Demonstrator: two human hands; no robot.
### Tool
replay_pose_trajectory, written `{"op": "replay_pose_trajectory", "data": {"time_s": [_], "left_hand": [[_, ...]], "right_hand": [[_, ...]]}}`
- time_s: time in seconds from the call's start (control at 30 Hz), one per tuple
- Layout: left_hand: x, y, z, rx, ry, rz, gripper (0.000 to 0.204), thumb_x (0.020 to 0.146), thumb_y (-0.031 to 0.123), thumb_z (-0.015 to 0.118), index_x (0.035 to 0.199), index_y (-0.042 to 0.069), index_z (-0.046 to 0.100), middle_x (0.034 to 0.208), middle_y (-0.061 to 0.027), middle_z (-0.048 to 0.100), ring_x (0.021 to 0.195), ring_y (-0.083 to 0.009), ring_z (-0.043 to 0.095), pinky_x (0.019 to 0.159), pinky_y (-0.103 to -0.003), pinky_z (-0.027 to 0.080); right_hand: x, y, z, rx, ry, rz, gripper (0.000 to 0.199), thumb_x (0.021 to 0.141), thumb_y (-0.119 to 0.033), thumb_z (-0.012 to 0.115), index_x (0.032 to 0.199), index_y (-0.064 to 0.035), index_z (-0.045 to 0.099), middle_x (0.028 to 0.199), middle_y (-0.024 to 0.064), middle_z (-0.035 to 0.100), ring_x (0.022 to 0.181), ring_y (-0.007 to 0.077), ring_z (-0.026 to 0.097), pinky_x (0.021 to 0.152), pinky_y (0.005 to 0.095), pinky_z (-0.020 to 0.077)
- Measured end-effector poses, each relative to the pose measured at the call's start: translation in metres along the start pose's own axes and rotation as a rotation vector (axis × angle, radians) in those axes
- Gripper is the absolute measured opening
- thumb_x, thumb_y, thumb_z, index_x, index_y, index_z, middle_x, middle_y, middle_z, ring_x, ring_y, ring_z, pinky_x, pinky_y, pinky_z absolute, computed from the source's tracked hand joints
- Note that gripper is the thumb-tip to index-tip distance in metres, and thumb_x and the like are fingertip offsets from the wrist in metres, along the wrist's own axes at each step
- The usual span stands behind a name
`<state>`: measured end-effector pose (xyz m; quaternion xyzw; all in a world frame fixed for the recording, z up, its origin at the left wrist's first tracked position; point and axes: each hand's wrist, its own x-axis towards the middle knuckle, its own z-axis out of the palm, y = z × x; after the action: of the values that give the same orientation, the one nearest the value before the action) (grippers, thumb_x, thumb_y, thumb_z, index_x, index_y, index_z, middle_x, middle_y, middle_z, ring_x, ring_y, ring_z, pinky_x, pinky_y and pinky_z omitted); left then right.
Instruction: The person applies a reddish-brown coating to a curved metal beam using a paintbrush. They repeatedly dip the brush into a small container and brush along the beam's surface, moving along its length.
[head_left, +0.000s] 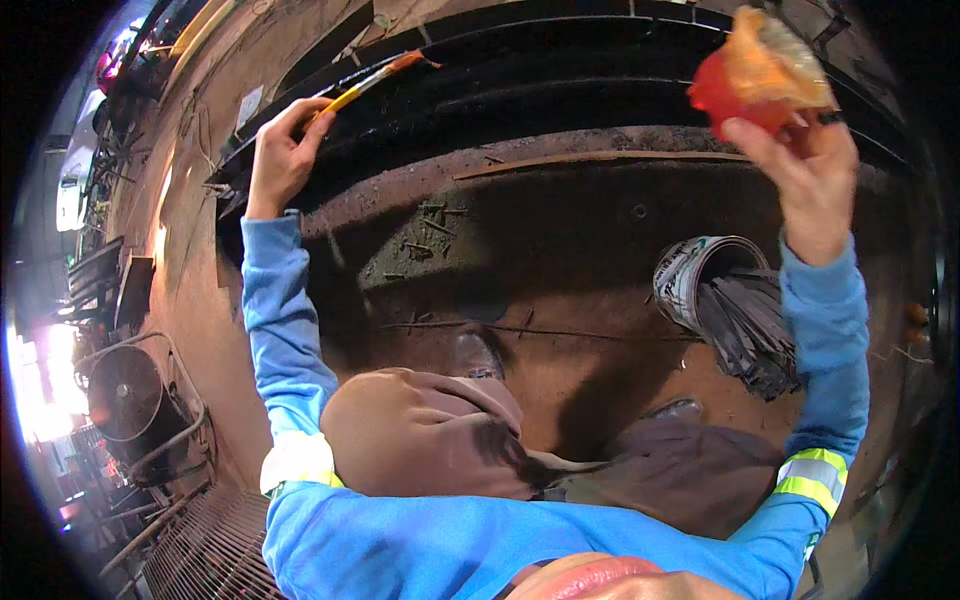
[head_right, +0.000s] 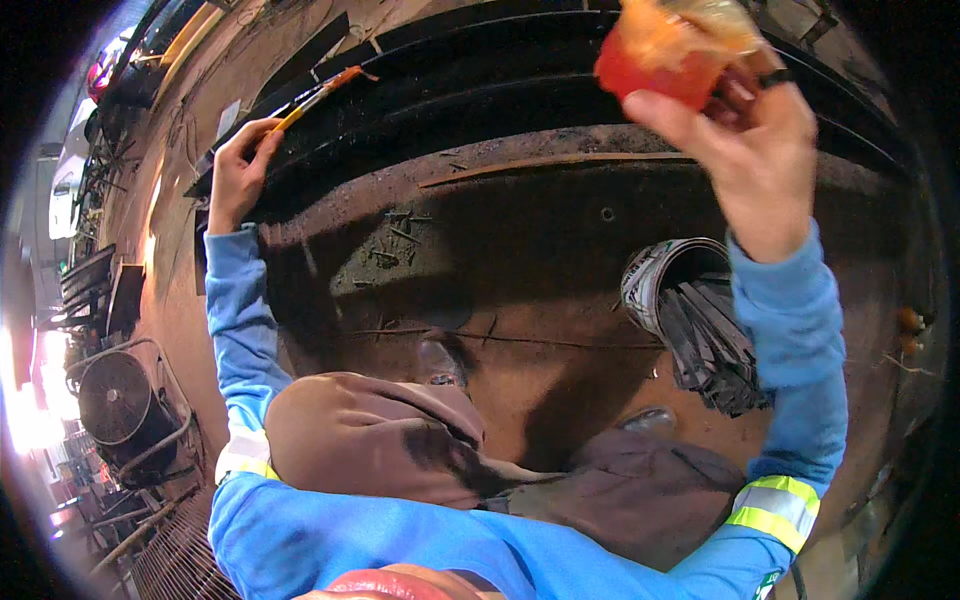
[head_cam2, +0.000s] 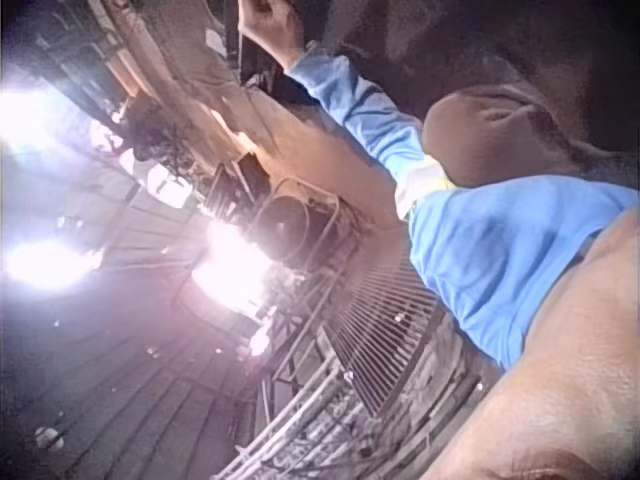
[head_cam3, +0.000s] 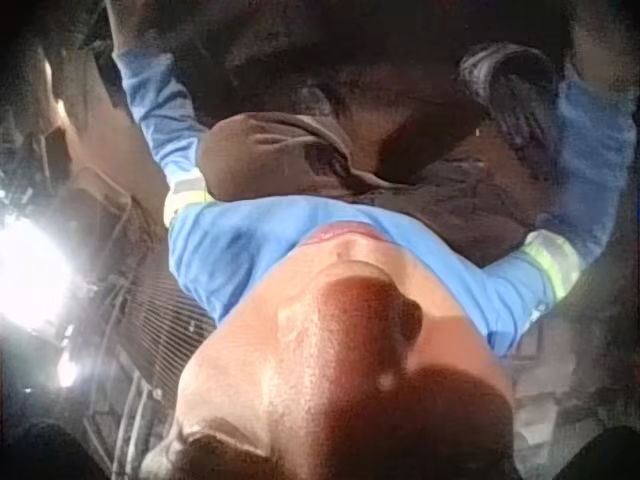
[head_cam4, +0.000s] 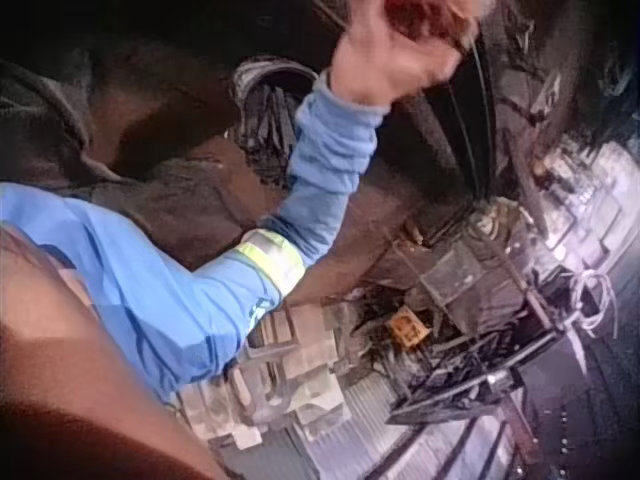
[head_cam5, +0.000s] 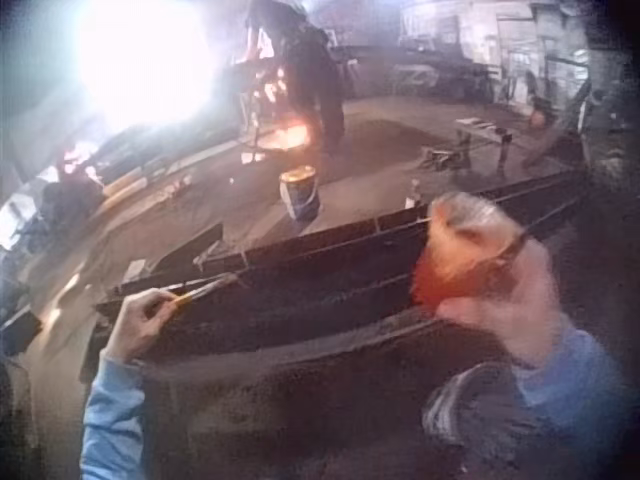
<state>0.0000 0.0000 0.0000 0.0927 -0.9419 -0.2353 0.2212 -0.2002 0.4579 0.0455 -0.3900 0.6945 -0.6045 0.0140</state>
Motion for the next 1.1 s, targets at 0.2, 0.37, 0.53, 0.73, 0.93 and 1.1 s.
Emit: {"op": "replay_pose_trajectory", "data": {"time_s": [0.2, 0.37, 0.53, 0.73, 0.93, 1.1], "left_hand": [[0.018, -0.019, 0.02, 0.008, -0.09, 0.049, 0.022, 0.093, 0.019, 0.066, 0.104, 0.0, 0.069, 0.08, -0.0085, 0.067, 0.07, -0.0131, 0.057, 0.065, -0.028, 0.047], [0.039, -0.033, 0.032, 0.027, -0.112, 0.083, 0.025, 0.094, 0.022, 0.065, 0.106, 0.001, 0.07, 0.077, -0.0082, 0.066, 0.067, -0.0124, 0.056, 0.062, -0.027, 0.045], [0.039, -0.053, 0.004, 0.04, -0.096, 0.005, 0.025, 0.094, 0.021, 0.066, 0.107, 0.0, 0.071, 0.084, -0.005, 0.068, 0.076, -0.0104, 0.059, 0.071, -0.024, 0.048], [0.025, -0.053, -0.026, -0.021, -0.193, -0.092, 0.025, 0.093, 0.021, 0.067, 0.108, 0.001, 0.071, 0.093, -0.0047, 0.07, 0.087, -0.0118, 0.063, 0.081, -0.023, 0.049], [0.074, -0.029, 0.025, -0.028, -0.31, 0.006, 0.027, 0.094, 0.024, 0.065, 0.108, 0.0, 0.07, 0.09, -0.0048, 0.068, 0.084, -0.0119, 0.06, 0.078, -0.024, 0.048], [0.04, -0.059, 0.001, 0.116, -0.225, -0.064, 0.026, 0.094, 0.025, 0.066, 0.105, 0.002, 0.071, 0.09, -0.007, 0.069, 0.081, -0.0133, 0.062, 0.074, -0.025, 0.05]], "right_hand": [[0.009, -0.009, -0.03, -0.179, 0.013, -0.18, 0.026, 0.09, -0.011, 0.068, 0.115, -0.0018, 0.069, 0.121, 0.0123, 0.063, 0.114, 0.0219, 0.06, 0.103, 0.0354, 0.0444], [0.009, -0.003, -0.046, -0.249, 0.076, -0.11, 0.028, 0.094, -0.015, 0.064, 0.119, -0.0043, 0.069, 0.128, 0.0126, 0.06, 0.121, 0.0235, 0.056, 0.111, 0.039, 0.0376], [0.009, 0.007, -0.059, -0.316, 0.07, -0.061, 0.039, 0.09, -0.017, 0.07, 0.127, -0.0046, 0.061, 0.133, 0.0144, 0.056, 0.127, 0.0238, 0.051, 0.115, 0.0402, 0.033], [0.012, 0.015, -0.049, -0.259, 0.135, -0.057, 0.035, 0.089, -0.02, 0.072, 0.12, -0.0053, 0.068, 0.13, 0.0142, 0.058, 0.122, 0.0249, 0.055, 0.111, 0.0369, 0.037], [0.018, 0.025, -0.044, -0.252, 0.109, -0.065, 0.036, 0.089, -0.019, 0.072, 0.121, -0.0038, 0.066, 0.129, 0.0141, 0.058, 0.121, 0.0248, 0.056, 0.11, 0.0356, 0.0372], [0.013, 0.027, -0.055, -0.296, 0.083, -0.07, 0.037, 0.089, -0.02, 0.071, 0.121, -0.003, 0.066, 0.128, 0.0146, 0.059, 0.121, 0.0249, 0.056, 0.11, 0.036, 0.0374]]}}
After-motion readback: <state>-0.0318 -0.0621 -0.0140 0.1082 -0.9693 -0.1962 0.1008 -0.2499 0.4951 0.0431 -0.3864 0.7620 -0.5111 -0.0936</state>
